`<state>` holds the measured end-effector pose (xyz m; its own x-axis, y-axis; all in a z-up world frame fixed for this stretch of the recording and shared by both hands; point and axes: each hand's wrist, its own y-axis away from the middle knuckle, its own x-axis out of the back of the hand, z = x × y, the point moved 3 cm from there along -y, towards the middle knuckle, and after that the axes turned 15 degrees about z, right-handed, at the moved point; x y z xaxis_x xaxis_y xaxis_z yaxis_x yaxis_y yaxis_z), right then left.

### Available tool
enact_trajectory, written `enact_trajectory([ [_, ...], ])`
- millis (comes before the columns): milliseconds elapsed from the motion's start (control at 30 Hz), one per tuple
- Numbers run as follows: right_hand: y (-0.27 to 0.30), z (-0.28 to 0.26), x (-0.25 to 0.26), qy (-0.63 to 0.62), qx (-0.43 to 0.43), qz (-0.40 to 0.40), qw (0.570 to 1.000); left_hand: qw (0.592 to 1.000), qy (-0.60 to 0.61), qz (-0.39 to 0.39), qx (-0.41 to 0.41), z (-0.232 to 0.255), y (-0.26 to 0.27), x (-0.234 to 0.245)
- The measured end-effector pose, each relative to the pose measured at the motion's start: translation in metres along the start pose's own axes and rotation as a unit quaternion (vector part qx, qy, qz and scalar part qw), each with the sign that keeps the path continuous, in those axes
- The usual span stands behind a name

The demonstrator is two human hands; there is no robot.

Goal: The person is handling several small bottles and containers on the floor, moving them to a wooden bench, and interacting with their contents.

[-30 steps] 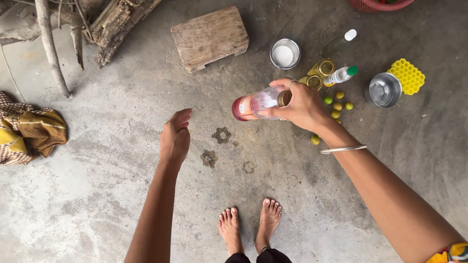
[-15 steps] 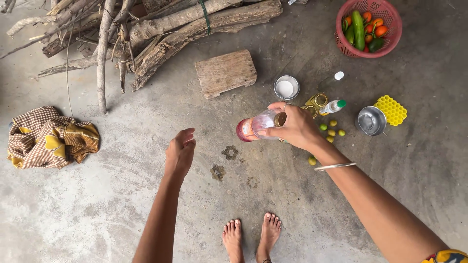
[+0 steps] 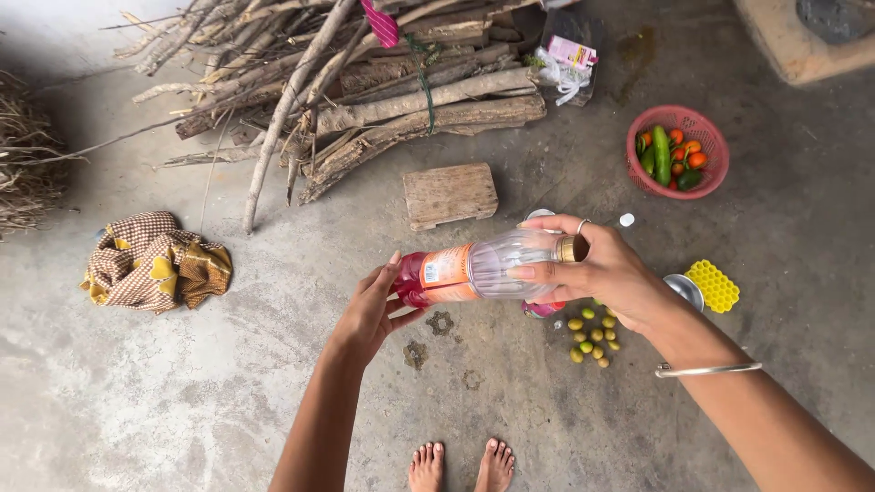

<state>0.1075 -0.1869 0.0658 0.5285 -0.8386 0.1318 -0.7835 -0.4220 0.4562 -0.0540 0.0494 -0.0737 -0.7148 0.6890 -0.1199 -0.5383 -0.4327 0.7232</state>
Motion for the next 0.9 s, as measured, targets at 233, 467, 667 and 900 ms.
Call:
enact_trajectory([
  [233, 0.028, -0.078, -0.025, 0.036, 0.038, -0.058, 0.997, 0.997, -0.028, 0.039, -0.052, 0.071, 0.076, 0.029],
  [467, 0.052, -0.138, -0.089, 0.021, 0.053, -0.178, 0.982, 0.986, -0.019, 0.126, -0.111, 0.111, 0.159, 0.104],
  [667, 0.082, -0.185, -0.163, 0.04, 0.065, -0.282, 0.956, 0.967, 0.006, 0.209, -0.144, 0.139, 0.241, 0.178],
  [900, 0.127, -0.227, -0.259, 0.079, 0.1, -0.334, 0.934, 0.937, 0.038, 0.287, -0.197, 0.151, 0.321, 0.258],
])
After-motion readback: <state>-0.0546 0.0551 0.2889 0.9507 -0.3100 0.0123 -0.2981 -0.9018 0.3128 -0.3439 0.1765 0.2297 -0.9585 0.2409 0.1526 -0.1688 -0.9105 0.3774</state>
